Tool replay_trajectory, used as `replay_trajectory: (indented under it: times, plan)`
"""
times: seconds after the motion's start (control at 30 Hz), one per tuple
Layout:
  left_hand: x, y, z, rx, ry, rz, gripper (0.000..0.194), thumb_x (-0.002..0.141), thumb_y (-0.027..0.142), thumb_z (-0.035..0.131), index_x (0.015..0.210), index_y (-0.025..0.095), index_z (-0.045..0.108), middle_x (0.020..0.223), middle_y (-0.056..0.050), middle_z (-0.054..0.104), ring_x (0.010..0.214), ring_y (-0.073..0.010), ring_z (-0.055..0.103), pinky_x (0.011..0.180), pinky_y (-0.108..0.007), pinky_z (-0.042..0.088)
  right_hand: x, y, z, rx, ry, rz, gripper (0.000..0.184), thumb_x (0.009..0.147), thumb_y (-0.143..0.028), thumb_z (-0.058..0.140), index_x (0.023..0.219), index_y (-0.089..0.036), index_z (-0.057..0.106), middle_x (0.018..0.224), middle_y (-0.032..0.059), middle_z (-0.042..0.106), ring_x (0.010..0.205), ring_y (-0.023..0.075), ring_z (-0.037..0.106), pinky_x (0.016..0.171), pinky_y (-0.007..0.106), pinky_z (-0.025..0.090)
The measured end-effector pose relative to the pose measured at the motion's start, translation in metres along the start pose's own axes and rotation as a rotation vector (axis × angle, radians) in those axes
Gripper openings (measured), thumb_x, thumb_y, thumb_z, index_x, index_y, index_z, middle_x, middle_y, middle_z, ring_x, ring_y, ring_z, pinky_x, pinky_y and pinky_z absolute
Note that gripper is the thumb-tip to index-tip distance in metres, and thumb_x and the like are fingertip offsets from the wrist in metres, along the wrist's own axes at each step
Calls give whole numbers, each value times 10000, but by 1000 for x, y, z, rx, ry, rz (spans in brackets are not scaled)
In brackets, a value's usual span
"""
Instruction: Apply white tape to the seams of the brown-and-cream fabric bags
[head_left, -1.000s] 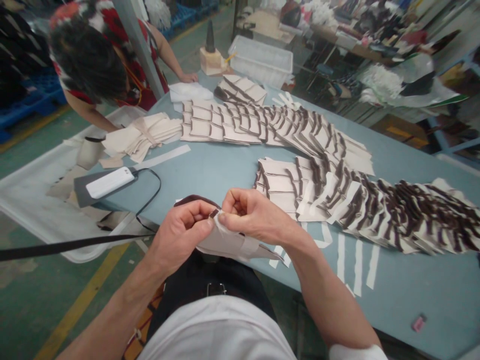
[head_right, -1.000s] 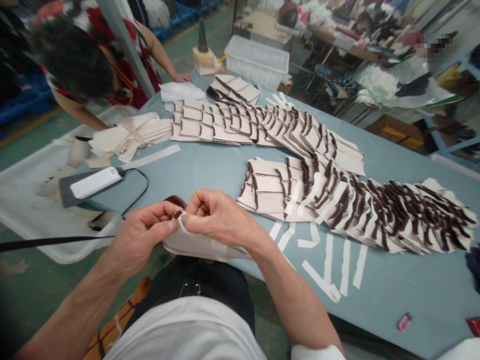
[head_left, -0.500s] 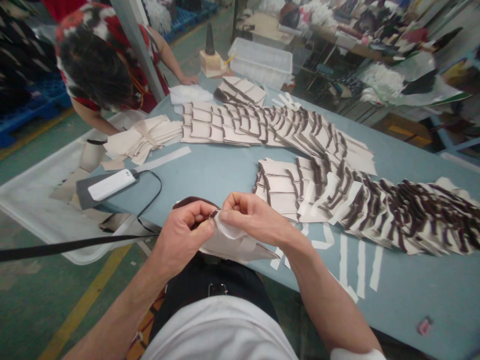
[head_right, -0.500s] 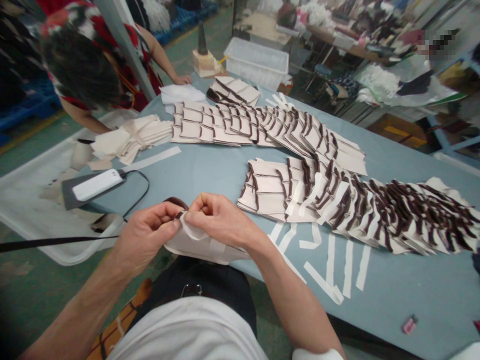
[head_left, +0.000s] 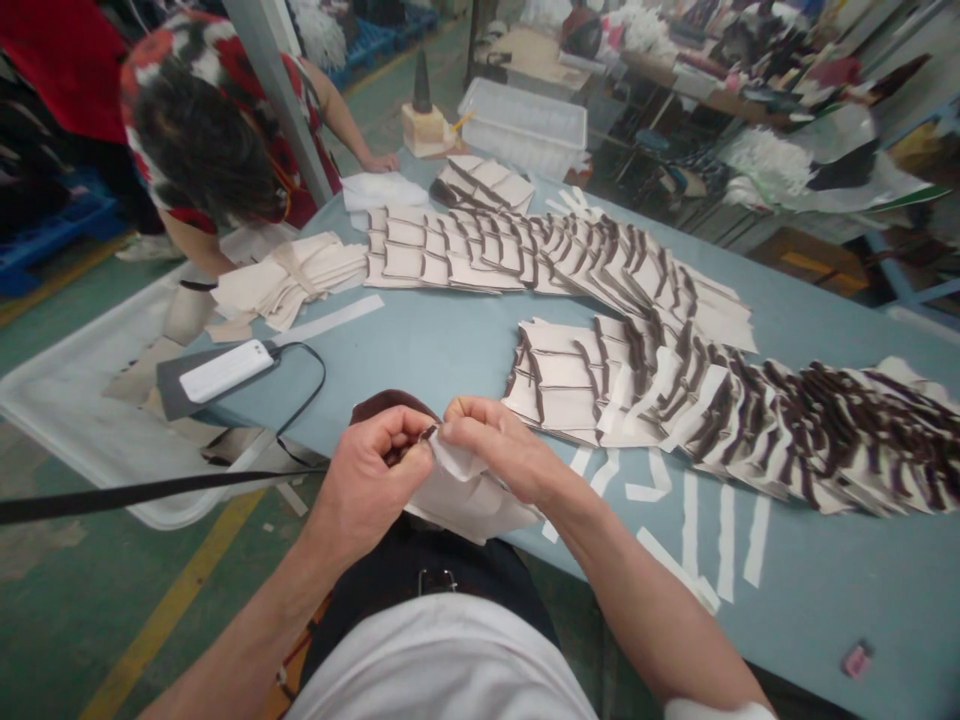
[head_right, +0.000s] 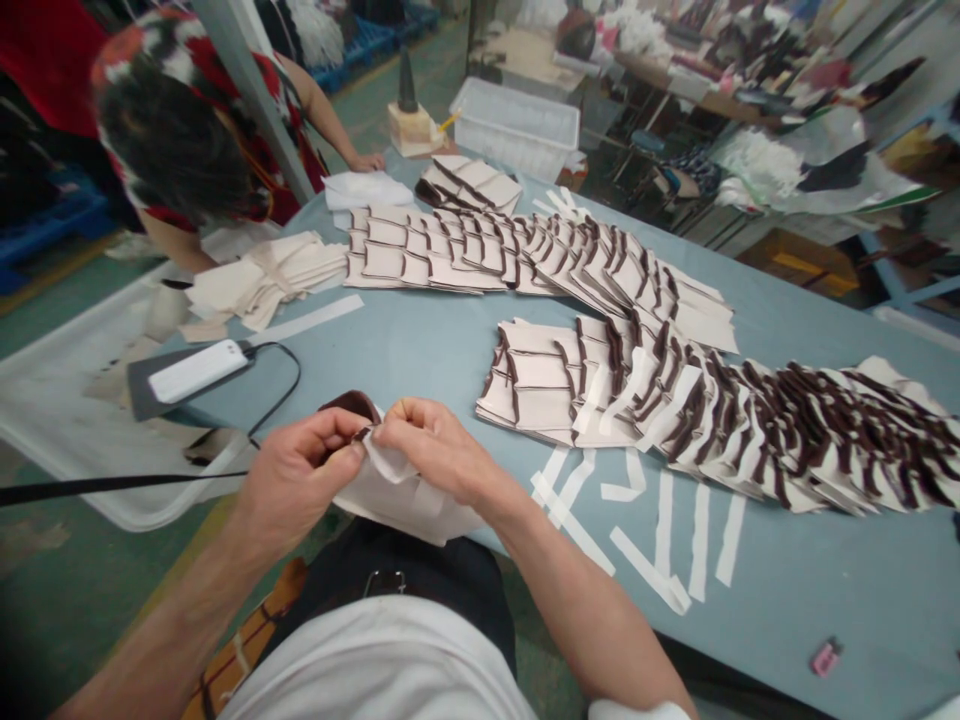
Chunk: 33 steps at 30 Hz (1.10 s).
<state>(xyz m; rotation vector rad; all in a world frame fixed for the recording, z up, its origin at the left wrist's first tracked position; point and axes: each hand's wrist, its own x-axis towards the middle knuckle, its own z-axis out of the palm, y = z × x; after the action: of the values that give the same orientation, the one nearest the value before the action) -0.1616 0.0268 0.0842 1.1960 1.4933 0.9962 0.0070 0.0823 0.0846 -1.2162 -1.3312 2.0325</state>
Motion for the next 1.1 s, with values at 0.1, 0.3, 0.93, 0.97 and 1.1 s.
replay_trajectory:
  times: [0.1, 0.3, 0.93, 0.97, 1.1]
  plan:
    - [-2, 1, 4, 45, 63, 46, 166, 757, 307, 615, 771, 187, 727, 650, 21, 681, 565, -134, 571, 542, -232, 438, 1, 6, 7, 44, 32, -19, 247, 747, -423, 670, 717, -241, 506, 612, -87, 443, 593, 114, 368, 558, 254, 289]
    - [-8, 9, 16, 192, 195, 149, 144, 795, 256, 563, 741, 202, 686, 662, 14, 690, 592, -144, 589, 599, -257, 461, 2, 21, 25, 84, 216, -114, 194, 784, -397, 603, 756, -260, 470, 658, -62, 450, 641, 147, 426, 585, 277, 359]
    - [7, 44, -25, 122, -250, 252, 142, 891, 231, 634, 863, 183, 764, 796, 10, 788, 672, -128, 690, 598, -186, 499, -7, -38, -29, -718, -120, -876, 228, 928, -281, 700, 1142, -206, 676, 1049, 52, 775, 995, 226, 707, 1067, 434, 492]
    - [5, 46, -25, 153, -249, 274, 147, 889, 207, 617, 855, 187, 758, 770, 23, 777, 656, -119, 683, 590, -180, 491, -6, -40, -29, -779, -118, -893, 127, 922, -271, 690, 1032, -209, 676, 925, 20, 745, 888, 205, 679, 1045, 428, 484]
    - [-1, 49, -25, 272, -203, 333, 174, 877, 148, 570, 823, 207, 725, 695, 64, 728, 591, -94, 640, 563, -169, 460, -5, -46, -30, -871, -185, -810, 144, 934, -285, 675, 827, -211, 612, 744, -35, 636, 699, 140, 546, 811, 308, 436]
